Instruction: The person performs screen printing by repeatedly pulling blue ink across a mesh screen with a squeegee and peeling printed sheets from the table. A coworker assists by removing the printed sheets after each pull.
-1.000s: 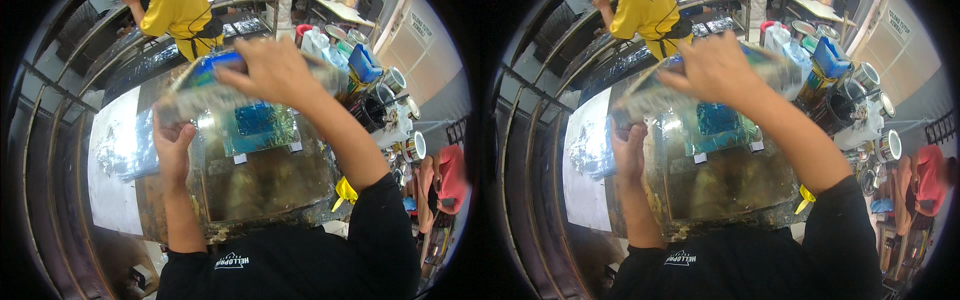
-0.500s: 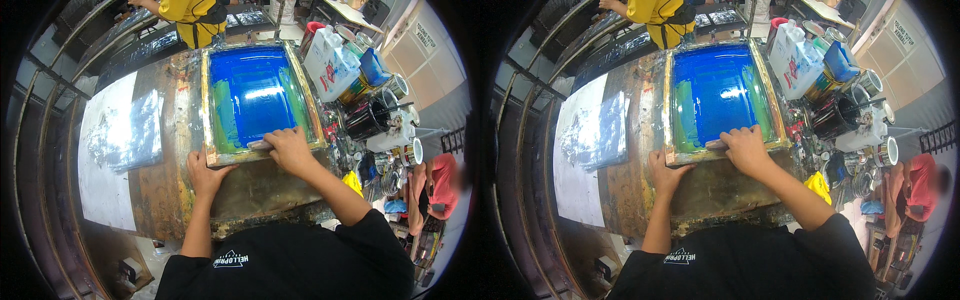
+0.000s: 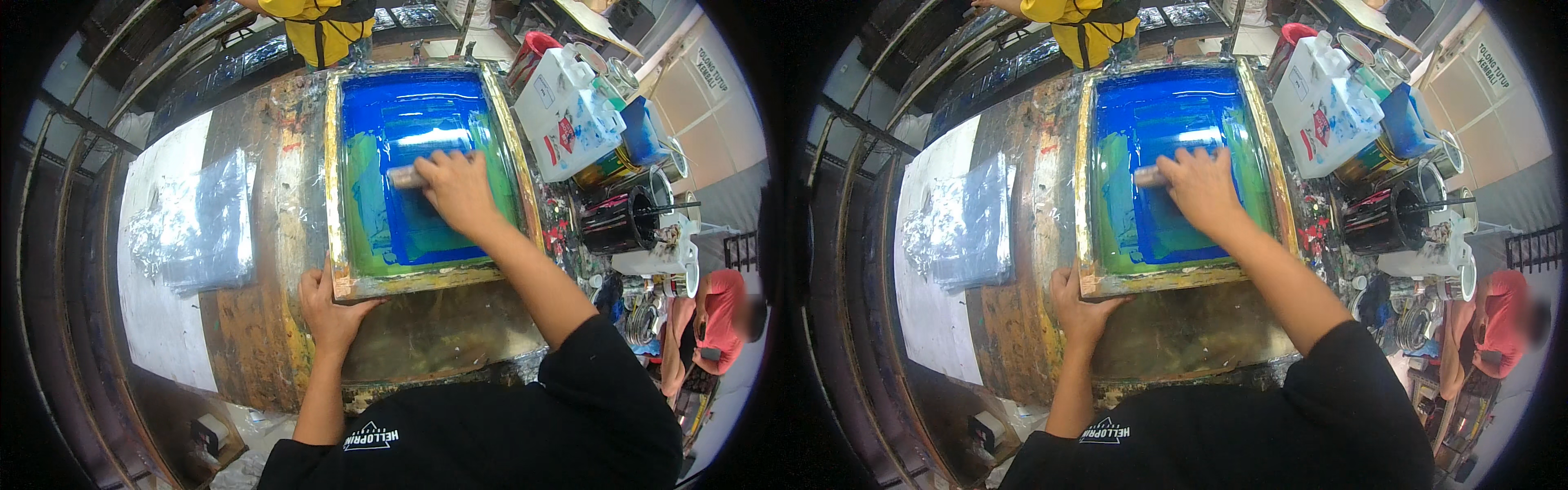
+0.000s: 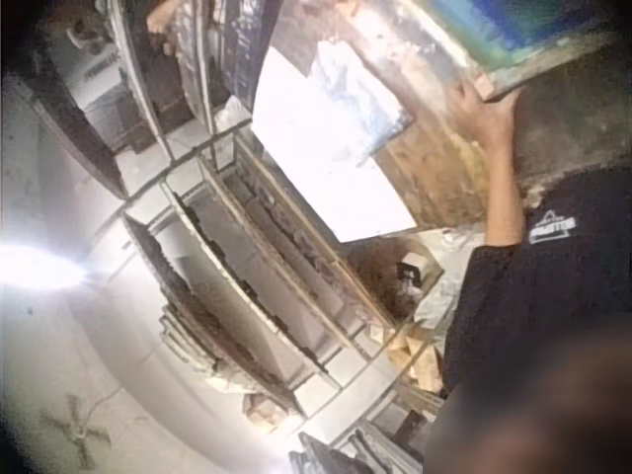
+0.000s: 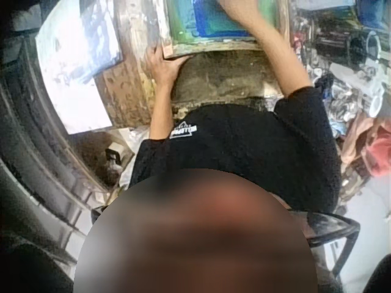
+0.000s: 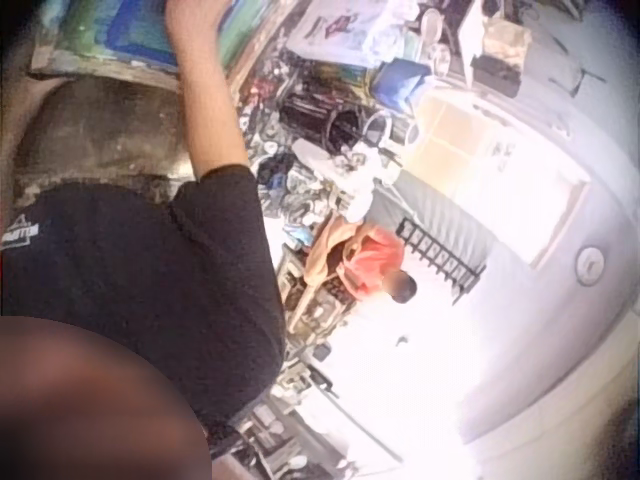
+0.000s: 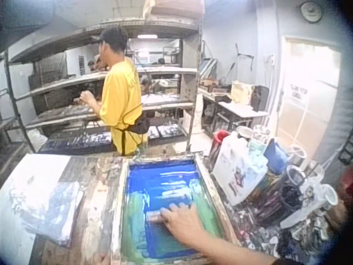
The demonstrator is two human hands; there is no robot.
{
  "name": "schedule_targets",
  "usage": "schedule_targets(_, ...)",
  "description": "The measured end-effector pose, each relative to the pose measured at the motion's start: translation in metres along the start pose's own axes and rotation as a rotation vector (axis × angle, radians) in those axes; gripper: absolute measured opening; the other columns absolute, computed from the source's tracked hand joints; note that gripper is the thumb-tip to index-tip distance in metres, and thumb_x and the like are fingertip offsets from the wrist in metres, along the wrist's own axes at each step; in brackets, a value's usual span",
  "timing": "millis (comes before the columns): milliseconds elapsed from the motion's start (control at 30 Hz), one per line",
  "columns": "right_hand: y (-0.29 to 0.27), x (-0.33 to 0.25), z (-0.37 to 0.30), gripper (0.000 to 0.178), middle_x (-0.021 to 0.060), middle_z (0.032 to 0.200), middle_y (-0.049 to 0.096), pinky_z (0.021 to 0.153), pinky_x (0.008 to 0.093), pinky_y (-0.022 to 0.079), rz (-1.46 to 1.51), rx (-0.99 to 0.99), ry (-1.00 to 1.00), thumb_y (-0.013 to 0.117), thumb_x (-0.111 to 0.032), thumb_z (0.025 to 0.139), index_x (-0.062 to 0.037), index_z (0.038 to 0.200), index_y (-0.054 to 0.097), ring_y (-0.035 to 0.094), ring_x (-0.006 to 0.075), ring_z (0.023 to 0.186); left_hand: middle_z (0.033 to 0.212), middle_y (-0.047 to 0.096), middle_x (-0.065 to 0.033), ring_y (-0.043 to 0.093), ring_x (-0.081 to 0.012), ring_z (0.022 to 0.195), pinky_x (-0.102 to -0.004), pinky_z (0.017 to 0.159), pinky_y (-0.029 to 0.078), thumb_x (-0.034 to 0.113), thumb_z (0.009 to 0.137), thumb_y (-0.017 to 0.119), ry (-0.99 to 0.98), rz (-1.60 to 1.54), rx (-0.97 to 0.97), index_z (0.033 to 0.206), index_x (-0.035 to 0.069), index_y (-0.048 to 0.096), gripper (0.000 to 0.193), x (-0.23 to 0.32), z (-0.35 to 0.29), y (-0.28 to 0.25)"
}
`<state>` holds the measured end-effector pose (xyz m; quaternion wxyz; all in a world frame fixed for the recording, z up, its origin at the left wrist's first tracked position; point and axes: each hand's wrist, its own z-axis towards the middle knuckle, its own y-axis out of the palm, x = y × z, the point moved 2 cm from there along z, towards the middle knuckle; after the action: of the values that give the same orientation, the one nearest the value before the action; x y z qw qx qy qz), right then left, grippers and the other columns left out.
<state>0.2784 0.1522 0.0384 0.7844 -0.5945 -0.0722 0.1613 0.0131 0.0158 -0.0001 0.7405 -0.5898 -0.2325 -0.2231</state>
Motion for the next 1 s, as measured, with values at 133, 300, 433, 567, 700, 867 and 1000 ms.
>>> schedule_targets(133,0.005,0.022,0.058,0.036,0.0077,0.113,0.072,0.091,0.0572,0.048,-0.047,-0.103,0.017,0.074,-0.022,0.088,-0.0182,0.122,0.066,0.07,0.0307,0.108,0.111,0.059,-0.0124,0.059,-0.0332,0.105,-0.0453,0.093,0.049,0.043,0.045,0.106,0.012,-0.041,0.023,0.131,0.0,0.068,0.103,-0.001,0.0,-0.002)
schedule_targets(300,-0.013,0.057,0.13,0.036,0.008,0.118,0.076,0.09,0.0624,0.05,0.104,-0.37,0.015,0.068,-0.029,0.092,-0.021,0.127,0.069,0.073,0.0346,0.112,0.109,0.07,-0.0135,0.057,-0.0319,0.101,-0.0441,0.091,0.048,0.047,0.05,0.104,0.125,-0.058,0.103,0.15,-0.001,0.057,0.121,-0.006,-0.005,0.001)
schedule_targets(433,-0.001,0.054,0.134,0.032,0.008,0.114,0.075,0.089,0.0609,0.051,0.028,-0.165,0.011,0.069,-0.029,0.092,-0.0211,0.123,0.069,0.073,0.0338,0.11,0.114,0.073,-0.0147,0.057,-0.0328,0.099,-0.0441,0.09,0.048,0.046,0.059,0.102,0.07,-0.252,0.089,0.153,-0.001,0.053,0.116,-0.013,-0.01,0.008)
schedule_targets(567,0.006,0.034,0.093,0.031,0.0073,0.108,0.072,0.084,0.0564,0.047,-0.084,-0.068,-0.012,0.073,-0.028,0.09,-0.0209,0.119,0.066,0.071,0.032,0.103,0.114,0.072,-0.0157,0.056,-0.0334,0.098,-0.044,0.09,0.047,0.045,0.067,0.098,0.065,-0.284,0.114,0.154,-0.001,0.051,0.11,-0.015,-0.013,0.009)
schedule_targets(700,-0.023,0.009,0.028,0.031,0.0089,0.106,0.071,0.083,0.055,0.047,-0.033,-0.106,-0.02,0.073,-0.026,0.088,-0.0175,0.117,0.065,0.07,0.0336,0.099,0.11,0.072,-0.016,0.056,-0.0337,0.098,-0.044,0.09,0.047,0.047,0.068,0.097,0.045,-0.208,0.104,0.155,-0.001,0.051,0.109,-0.015,-0.014,0.009)
schedule_targets(867,-0.063,-0.032,-0.056,0.032,0.01,0.102,0.068,0.083,0.0539,0.046,0.003,-0.195,-0.023,0.074,-0.029,0.087,-0.0127,0.113,0.064,0.068,0.0331,0.1,0.108,0.071,-0.0159,0.057,-0.0314,0.095,-0.0418,0.087,0.049,0.045,0.07,0.098,0.104,-0.185,0.142,0.155,-0.001,0.051,0.107,-0.014,-0.013,0.008)
schedule_targets(1000,-0.107,-0.054,-0.085,0.036,0.0136,0.102,0.066,0.083,0.0523,0.045,0.043,-0.116,-0.006,0.072,-0.039,0.09,-0.0094,0.109,0.064,0.065,0.0338,0.099,0.115,0.069,-0.014,0.059,-0.0225,0.093,-0.0392,0.082,0.052,0.029,0.083,0.094,0.053,-0.521,0.102,0.156,-0.001,0.05,0.09,0.008,-0.003,-0.003)
